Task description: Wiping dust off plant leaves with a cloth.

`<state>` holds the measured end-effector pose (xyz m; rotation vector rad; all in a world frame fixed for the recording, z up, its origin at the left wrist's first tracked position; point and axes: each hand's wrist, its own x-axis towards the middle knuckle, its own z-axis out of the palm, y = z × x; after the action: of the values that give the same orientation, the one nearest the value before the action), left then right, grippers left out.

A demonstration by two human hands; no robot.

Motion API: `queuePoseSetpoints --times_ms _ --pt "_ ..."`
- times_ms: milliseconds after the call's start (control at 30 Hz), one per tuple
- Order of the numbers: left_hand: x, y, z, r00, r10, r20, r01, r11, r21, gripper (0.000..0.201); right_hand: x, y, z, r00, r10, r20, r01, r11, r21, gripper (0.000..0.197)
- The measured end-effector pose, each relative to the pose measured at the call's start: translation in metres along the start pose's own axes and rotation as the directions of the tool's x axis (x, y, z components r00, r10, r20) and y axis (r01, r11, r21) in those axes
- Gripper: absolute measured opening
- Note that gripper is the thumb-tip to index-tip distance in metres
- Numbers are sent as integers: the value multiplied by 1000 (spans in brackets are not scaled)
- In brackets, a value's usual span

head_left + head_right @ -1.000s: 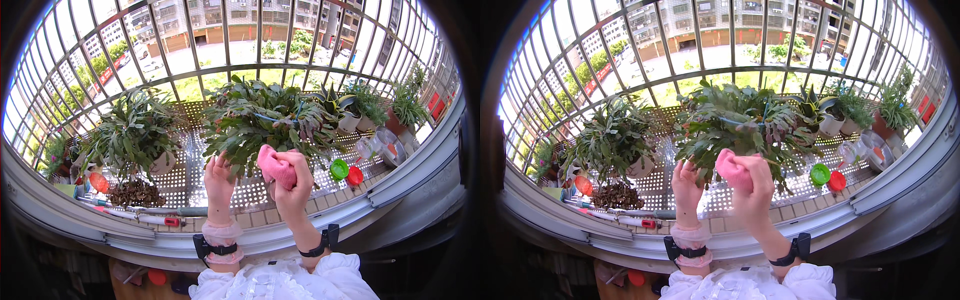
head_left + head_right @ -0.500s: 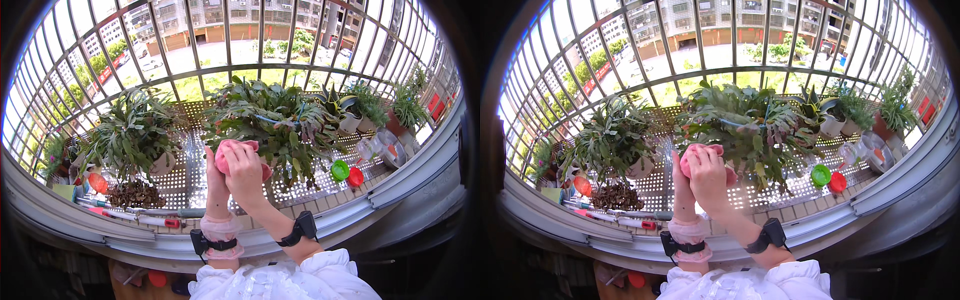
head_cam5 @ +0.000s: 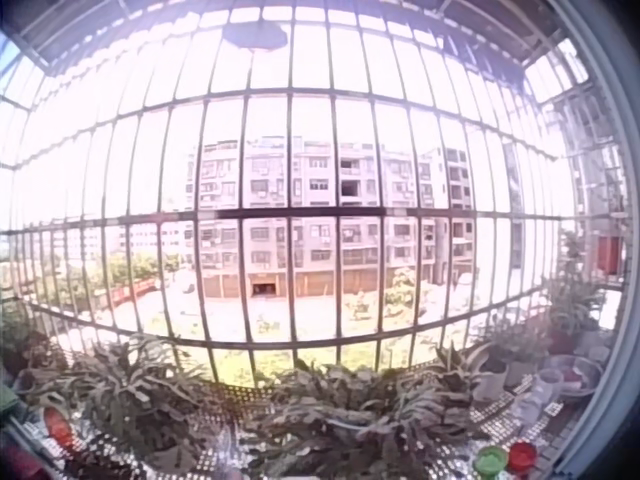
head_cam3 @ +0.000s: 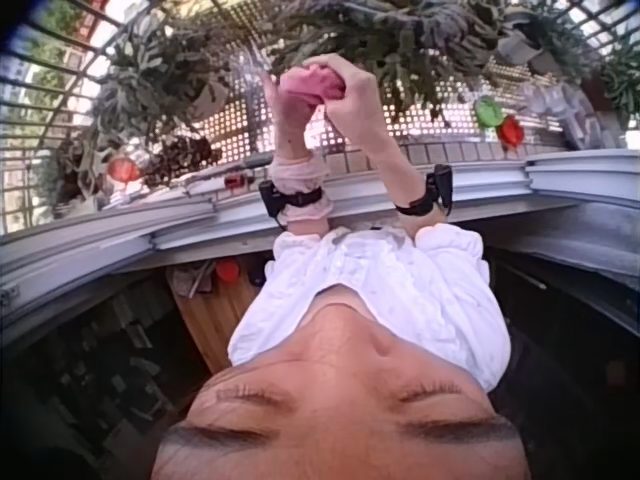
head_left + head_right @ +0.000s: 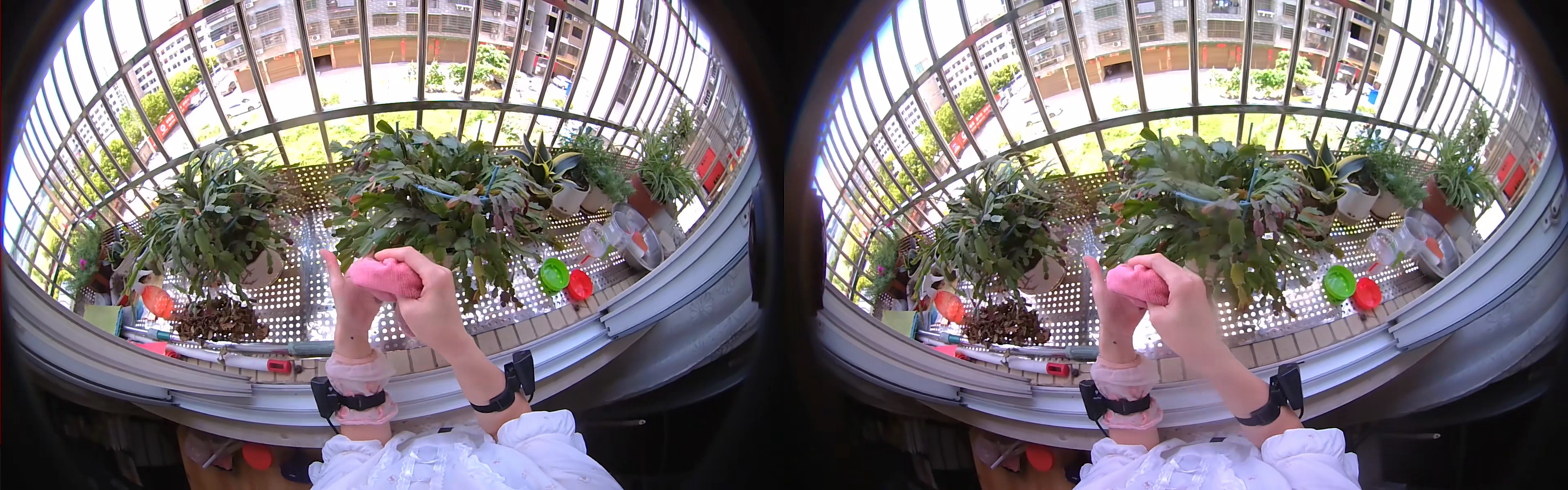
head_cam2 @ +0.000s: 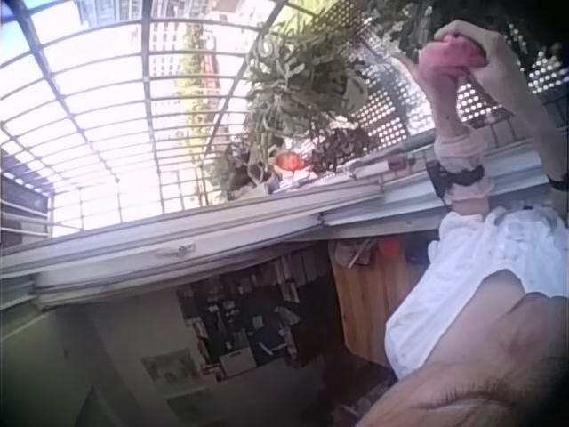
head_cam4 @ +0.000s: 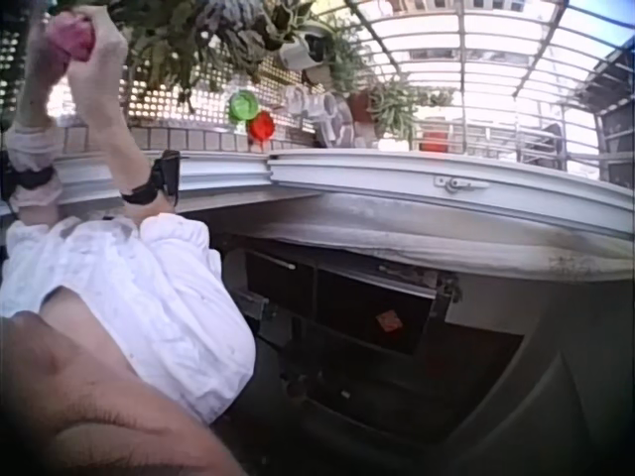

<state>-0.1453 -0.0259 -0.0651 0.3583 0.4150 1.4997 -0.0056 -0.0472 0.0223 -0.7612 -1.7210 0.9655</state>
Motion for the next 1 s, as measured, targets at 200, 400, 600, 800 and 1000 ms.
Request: queuePoseSetpoints --times_ms 200,400,600,800,1000 --pt "0 3 16 998 29 -64 -22 994 110 102 25 6 -19 836 -470 -284 236 775 -586 49" --pt "-8 -1 20 997 79 11 -80 996 28 107 19 39 32 947 -287 -146 112 718 -687 55" --pt "-14 -4 16 973 226 39 -222 971 -89 89 -4 30 49 953 -301 -33 230 793 -564 57" --pt "-10 -4 1 948 56 312 28 966 -257 85 -20 26 37 957 -287 30 275 875 -399 53" --pt "-20 -11 -1 929 138 343 -81 982 -173 55 -28 18 19 969 -234 83 245 952 -181 45"
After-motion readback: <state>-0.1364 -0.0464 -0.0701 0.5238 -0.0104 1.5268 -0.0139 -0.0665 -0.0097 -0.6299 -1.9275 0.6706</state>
